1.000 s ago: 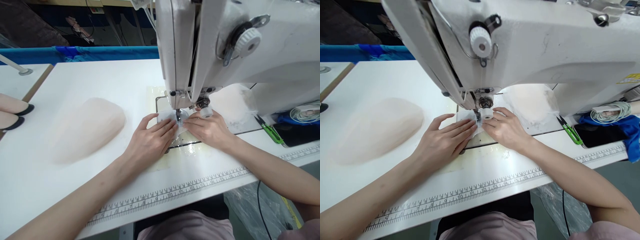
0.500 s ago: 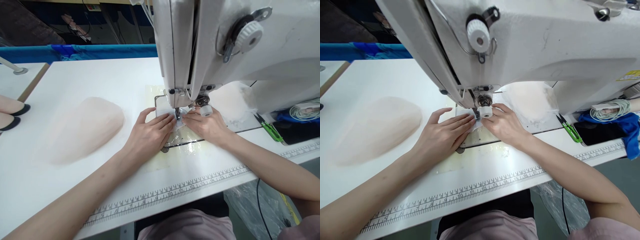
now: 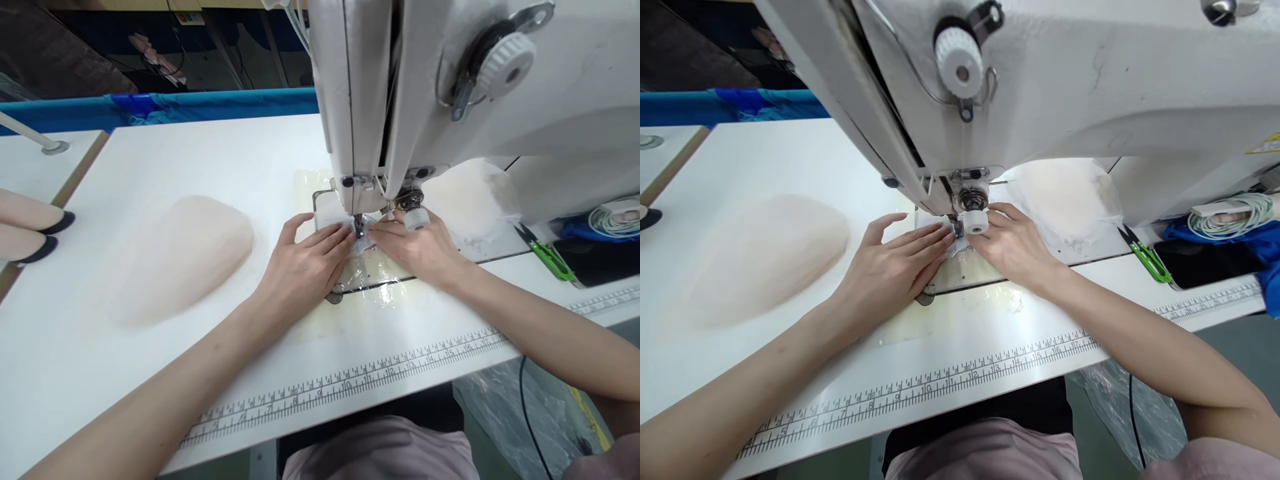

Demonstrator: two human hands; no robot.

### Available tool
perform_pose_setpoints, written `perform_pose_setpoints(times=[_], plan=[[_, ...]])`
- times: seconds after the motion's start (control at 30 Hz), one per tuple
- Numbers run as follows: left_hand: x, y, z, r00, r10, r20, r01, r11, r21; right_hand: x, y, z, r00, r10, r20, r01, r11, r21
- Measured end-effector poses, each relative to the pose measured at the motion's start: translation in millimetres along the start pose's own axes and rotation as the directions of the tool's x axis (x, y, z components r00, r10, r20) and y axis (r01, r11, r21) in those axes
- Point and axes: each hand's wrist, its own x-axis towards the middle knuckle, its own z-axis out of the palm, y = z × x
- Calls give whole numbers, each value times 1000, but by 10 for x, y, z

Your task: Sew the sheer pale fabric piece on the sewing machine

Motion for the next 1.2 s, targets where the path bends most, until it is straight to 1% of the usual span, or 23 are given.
perform_pose_setpoints(times=[0.13,0.23,0.3,0.43,0.53,0.63,0.7,0.77,0.83,0.9,0.97,1.03,1.13,1.2], plan=[[-8,-4,10,1000,11,-26,-10,1000,20,8,3,-16,999,3,36,-3,1000,-19],[-11,-3,12,999,19,-32,-18,999,34,15,3,-34,993,-1,120,5,999,-34],[-8,-3,11,999,19,-31,-18,999,37,20,2,-42,988,3,153,-1,1000,-15],[-7,-15,27,1000,20,-10,-19,999,34,18,3,-25,993,3,121,-5,1000,19],[-24,-6,37,1000,-11,19,11,999,33,10,3,-5,993,17,118,-23,998,51],[-53,49,-13,998,-51,39,46,993,106,7,-7,-25,992,62,107,-74,990,118],[-64,93,-84,999,-42,22,37,983,181,10,-28,-72,994,77,82,-87,988,127],[-60,117,-153,999,-14,-33,21,973,228,15,-67,-135,996,75,45,-80,990,120],[-43,110,-187,996,15,-88,5,975,223,20,-124,-193,998,64,-2,-64,989,136],[-21,82,-180,995,31,-100,-15,988,155,21,-190,-233,998,55,-23,-49,979,199],[-6,52,-150,997,29,-66,-26,998,52,19,-247,-253,998,60,20,-63,961,270],[1,32,-125,1000,-1,-13,0,999,-48,17,-283,-264,990,76,123,-110,947,301],[6,11,-113,998,-42,55,49,990,-134,20,-290,-277,956,132,261,-204,941,270],[8,-1,-105,996,-40,78,51,989,-140,22,-275,-278,934,178,309,-259,934,246]])
